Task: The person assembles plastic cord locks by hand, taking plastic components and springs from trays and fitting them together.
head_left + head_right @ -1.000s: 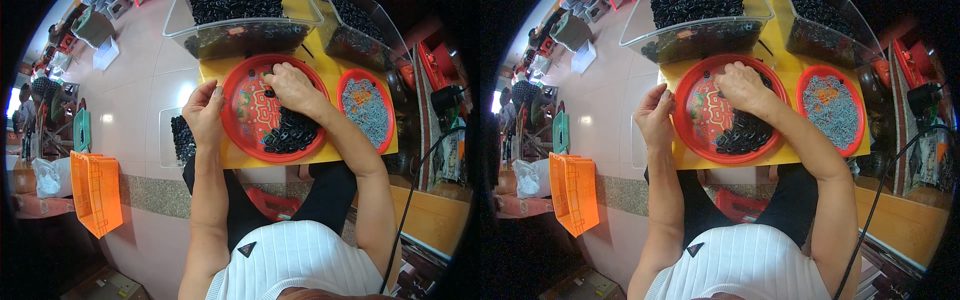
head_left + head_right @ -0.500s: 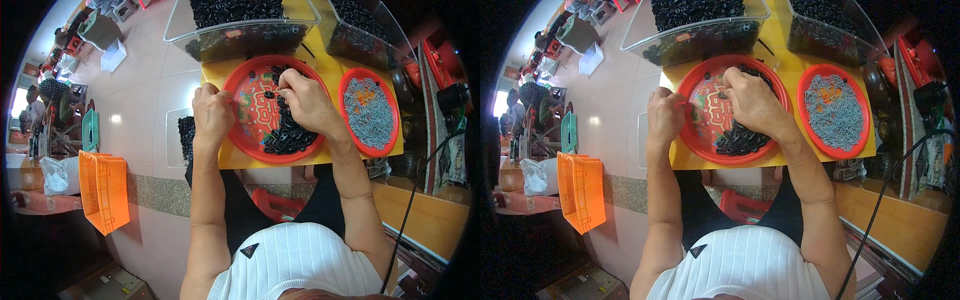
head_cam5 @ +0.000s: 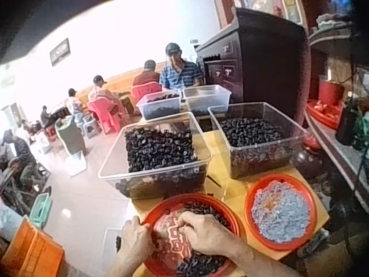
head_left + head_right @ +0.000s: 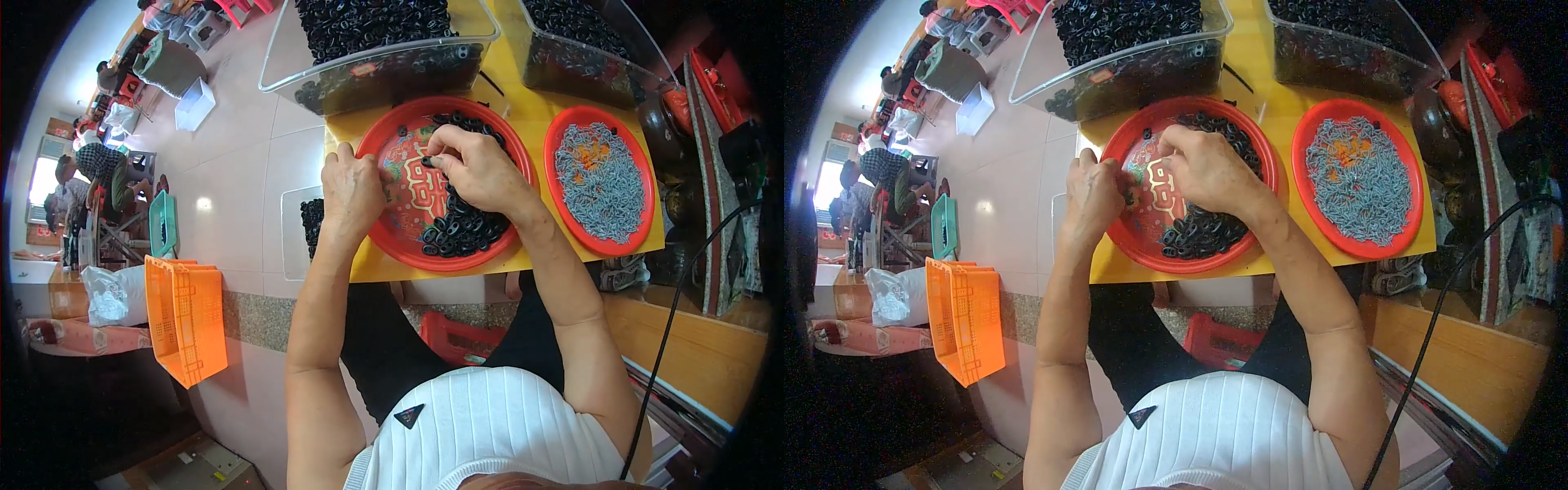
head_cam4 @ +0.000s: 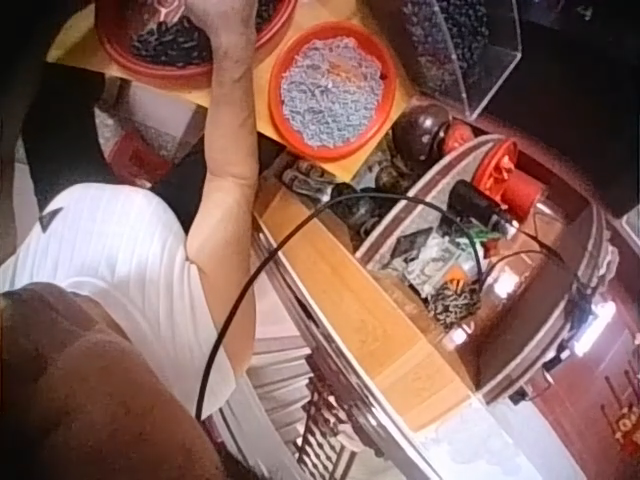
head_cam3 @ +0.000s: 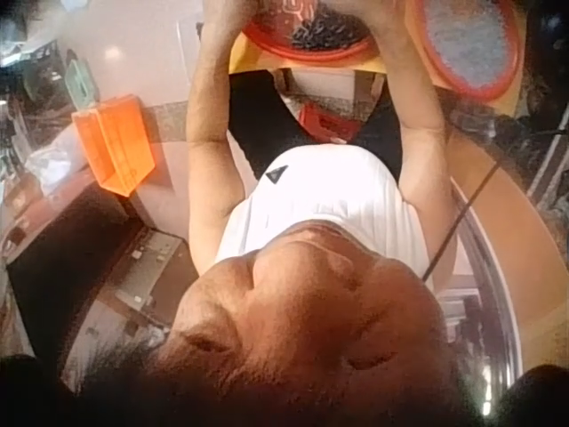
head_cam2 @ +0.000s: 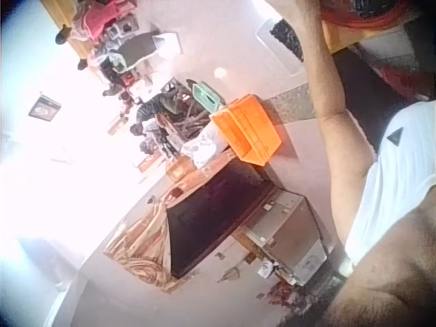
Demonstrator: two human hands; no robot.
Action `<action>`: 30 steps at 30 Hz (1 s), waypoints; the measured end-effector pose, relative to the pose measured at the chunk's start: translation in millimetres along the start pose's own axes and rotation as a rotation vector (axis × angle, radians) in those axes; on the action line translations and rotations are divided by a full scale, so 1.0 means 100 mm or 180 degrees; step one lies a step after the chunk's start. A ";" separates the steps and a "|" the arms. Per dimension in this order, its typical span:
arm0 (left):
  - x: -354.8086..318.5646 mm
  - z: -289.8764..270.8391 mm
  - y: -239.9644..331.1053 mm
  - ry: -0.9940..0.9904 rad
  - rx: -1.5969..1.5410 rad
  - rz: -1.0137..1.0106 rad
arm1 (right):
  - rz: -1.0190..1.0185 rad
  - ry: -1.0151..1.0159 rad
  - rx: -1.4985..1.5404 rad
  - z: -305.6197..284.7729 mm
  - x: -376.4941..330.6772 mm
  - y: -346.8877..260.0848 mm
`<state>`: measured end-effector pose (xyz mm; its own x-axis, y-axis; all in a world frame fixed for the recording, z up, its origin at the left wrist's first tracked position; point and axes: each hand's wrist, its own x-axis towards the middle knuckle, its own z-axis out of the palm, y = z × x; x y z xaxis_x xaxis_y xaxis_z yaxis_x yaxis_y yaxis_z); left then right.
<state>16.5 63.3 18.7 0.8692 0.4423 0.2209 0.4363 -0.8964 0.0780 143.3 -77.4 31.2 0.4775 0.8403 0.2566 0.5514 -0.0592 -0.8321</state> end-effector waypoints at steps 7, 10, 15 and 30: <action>-0.03 0.07 0.00 0.0155 -0.0201 0.0021 | 0.0227 -0.0293 0.0533 0.03 -0.02 0.09; -0.03 0.16 -0.07 0.0366 -0.0349 0.0122 | 0.0470 -0.0380 0.0805 0.00 0.00 0.15; -0.05 0.10 0.00 0.0459 -0.0264 0.0229 | 0.0471 -0.0402 0.0590 -0.05 -0.01 0.12; -0.02 -0.24 -0.09 0.0185 -0.0330 0.0384 | 0.0599 -0.0102 0.1010 -0.13 -0.01 0.08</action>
<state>5.8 69.7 41.1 0.8976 0.3317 0.2904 0.3007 -0.9423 0.1469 156.6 -85.7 30.9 0.5257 0.8475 0.0733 0.2140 -0.0484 -0.9756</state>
